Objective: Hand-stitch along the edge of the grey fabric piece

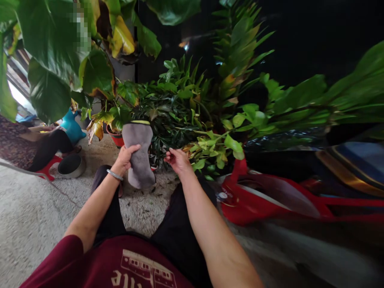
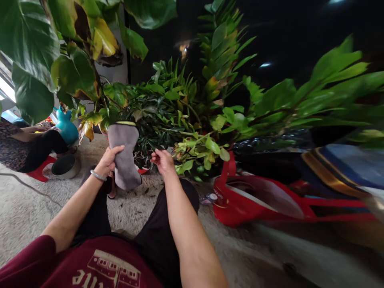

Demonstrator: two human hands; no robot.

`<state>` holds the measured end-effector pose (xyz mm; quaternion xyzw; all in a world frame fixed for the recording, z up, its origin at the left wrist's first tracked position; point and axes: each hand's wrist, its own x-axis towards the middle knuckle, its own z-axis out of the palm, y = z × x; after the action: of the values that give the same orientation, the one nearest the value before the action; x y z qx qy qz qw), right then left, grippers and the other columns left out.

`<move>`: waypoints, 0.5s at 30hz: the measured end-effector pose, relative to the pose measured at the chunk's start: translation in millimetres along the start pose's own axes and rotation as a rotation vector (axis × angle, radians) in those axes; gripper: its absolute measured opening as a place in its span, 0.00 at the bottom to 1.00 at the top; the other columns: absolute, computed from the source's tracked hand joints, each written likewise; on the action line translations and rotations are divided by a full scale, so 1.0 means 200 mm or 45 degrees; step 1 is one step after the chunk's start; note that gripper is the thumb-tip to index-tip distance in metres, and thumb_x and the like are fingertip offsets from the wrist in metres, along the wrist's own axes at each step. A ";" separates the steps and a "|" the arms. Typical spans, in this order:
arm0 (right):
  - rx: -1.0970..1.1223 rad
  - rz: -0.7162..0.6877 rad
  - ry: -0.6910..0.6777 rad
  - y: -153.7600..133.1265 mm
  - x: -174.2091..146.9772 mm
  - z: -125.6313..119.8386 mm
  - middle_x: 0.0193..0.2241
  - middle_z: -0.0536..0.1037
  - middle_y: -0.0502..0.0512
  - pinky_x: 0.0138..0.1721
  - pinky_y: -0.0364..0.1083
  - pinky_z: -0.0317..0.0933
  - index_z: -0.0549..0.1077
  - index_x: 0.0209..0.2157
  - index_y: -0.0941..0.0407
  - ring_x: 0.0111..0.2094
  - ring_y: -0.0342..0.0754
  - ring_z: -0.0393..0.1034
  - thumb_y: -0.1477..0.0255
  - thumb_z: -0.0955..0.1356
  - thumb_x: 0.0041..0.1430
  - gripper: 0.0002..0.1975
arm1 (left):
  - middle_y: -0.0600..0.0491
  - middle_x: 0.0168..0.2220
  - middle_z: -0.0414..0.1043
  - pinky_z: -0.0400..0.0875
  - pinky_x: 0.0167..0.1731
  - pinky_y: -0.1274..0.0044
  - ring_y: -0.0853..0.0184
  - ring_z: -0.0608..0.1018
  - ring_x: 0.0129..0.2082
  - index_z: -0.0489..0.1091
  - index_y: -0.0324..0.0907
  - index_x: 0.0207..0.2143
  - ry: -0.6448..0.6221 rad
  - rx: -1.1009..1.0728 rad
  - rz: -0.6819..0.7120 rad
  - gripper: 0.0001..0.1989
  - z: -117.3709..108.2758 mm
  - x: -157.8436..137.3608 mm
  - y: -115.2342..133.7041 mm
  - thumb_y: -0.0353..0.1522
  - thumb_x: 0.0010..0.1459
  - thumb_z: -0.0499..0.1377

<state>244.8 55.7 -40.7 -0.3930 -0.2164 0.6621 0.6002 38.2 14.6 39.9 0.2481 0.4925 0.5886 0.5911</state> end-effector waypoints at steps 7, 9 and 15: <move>-0.118 0.045 0.099 -0.05 -0.01 0.00 0.15 0.74 0.45 0.17 0.40 0.67 0.65 0.22 0.54 0.14 0.39 0.64 0.72 0.77 0.48 0.16 | 0.48 0.26 0.79 0.76 0.28 0.70 0.60 0.79 0.25 0.77 0.37 0.29 -0.224 0.299 -0.487 0.17 -0.19 -0.19 -0.29 0.28 0.31 0.71; -0.238 0.102 0.147 -0.06 -0.04 0.00 0.16 0.75 0.46 0.17 0.40 0.65 0.67 0.23 0.54 0.14 0.40 0.64 0.70 0.76 0.50 0.13 | 0.48 0.27 0.79 0.76 0.30 0.70 0.60 0.79 0.27 0.77 0.37 0.31 -0.206 0.320 -0.421 0.19 -0.21 -0.18 -0.25 0.30 0.30 0.71; -0.886 -0.276 0.043 -0.08 -0.31 0.07 0.20 0.78 0.52 0.24 0.43 0.67 0.78 0.30 0.56 0.21 0.46 0.71 0.63 0.73 0.52 0.10 | 0.53 0.28 0.77 0.71 0.29 0.74 0.65 0.76 0.27 0.75 0.40 0.31 -0.167 0.606 -0.097 0.16 -0.21 -0.13 -0.18 0.33 0.36 0.70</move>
<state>242.4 1.2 -4.6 -0.5595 -0.4592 0.4747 0.5008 22.2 -28.0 0.1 0.3993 0.5867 0.4161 0.5684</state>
